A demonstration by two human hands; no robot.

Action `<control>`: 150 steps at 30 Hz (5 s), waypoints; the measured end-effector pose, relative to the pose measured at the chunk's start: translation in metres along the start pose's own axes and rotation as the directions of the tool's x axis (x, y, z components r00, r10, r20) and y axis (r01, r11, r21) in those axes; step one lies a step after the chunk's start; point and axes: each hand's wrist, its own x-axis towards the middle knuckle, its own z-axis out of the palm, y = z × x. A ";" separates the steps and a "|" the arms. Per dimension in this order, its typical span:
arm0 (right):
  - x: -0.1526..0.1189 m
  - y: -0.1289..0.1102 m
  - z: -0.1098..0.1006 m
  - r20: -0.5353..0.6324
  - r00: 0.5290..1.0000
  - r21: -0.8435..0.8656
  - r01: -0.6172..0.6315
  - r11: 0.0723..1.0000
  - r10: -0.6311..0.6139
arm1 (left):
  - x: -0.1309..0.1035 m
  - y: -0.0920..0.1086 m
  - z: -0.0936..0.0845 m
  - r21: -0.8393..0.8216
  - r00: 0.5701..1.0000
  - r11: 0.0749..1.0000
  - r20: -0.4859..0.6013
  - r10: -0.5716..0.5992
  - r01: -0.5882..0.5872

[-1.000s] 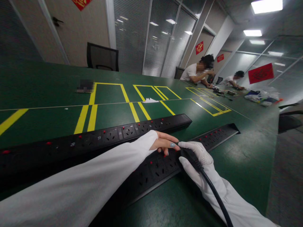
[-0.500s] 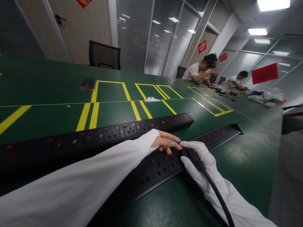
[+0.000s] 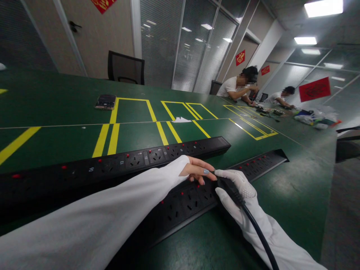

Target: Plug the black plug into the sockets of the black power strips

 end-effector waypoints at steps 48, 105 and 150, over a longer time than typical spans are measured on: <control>0.002 -0.001 -0.003 0.030 1.000 -0.010 0.006 1.000 -0.006 | 0.001 0.000 0.003 0.087 0.998 0.996 -0.049 0.033 -0.029; 0.001 0.000 0.000 -0.003 1.000 0.001 -0.003 1.000 0.003 | 0.003 -0.003 0.007 0.131 0.990 0.990 -0.129 0.061 -0.044; -0.002 -0.002 -0.002 0.046 0.998 -0.033 -0.039 0.999 0.040 | 0.005 -0.005 0.006 0.164 0.993 0.983 -0.074 0.096 -0.083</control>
